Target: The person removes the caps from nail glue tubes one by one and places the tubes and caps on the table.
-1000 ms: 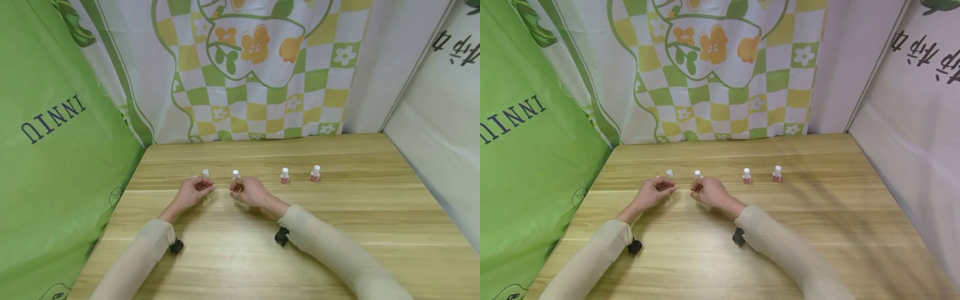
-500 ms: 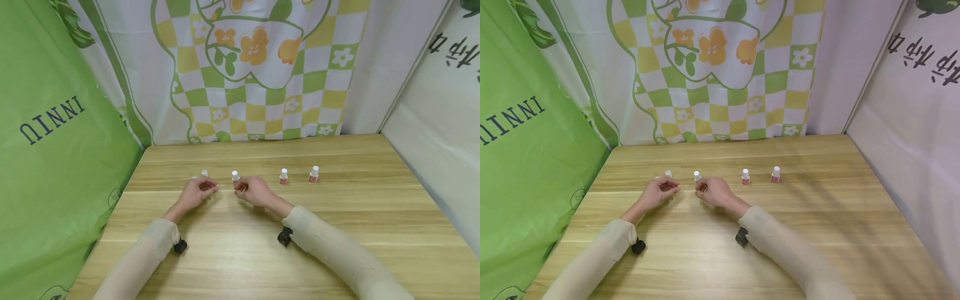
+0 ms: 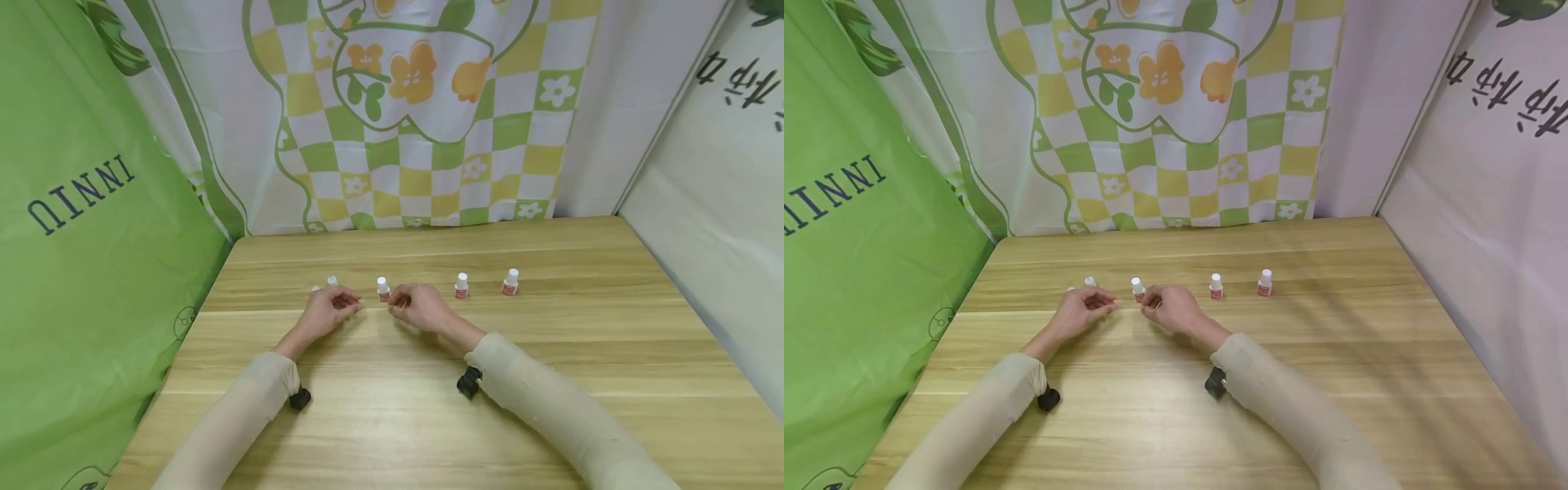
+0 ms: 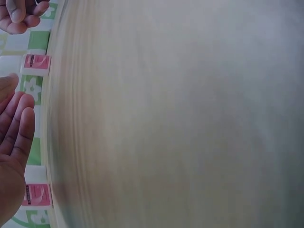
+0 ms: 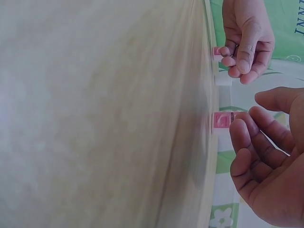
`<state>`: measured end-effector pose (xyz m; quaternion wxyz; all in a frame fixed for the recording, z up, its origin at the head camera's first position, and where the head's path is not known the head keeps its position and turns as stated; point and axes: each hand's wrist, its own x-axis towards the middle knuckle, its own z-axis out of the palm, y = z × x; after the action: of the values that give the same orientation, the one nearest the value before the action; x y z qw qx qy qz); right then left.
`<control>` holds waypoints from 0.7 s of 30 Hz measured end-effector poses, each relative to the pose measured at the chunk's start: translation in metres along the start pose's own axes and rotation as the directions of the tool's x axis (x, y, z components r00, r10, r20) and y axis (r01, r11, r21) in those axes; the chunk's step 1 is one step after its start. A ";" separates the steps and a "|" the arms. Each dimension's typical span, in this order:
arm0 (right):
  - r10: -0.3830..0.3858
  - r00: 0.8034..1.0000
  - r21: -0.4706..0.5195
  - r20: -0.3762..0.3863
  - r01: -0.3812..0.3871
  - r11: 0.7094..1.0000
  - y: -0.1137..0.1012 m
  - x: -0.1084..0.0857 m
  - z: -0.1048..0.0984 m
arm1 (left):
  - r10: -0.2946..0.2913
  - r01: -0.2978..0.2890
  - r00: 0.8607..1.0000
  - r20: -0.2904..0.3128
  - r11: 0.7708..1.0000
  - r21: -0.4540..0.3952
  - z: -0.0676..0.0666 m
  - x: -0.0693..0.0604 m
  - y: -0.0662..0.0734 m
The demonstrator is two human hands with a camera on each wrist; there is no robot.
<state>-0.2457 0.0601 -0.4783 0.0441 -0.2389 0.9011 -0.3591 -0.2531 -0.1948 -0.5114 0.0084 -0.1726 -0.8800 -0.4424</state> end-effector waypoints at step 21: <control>0.090 0.992 0.011 -0.084 -0.089 0.996 0.005 0.012 -0.003 | -0.080 0.077 0.996 0.041 0.994 0.079 0.011 0.019 0.013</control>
<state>-0.2591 0.0596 -0.4790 0.0229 -0.1829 0.9106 -0.3698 -0.2660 -0.1738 -0.5049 -0.0216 -0.1470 -0.9025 -0.4042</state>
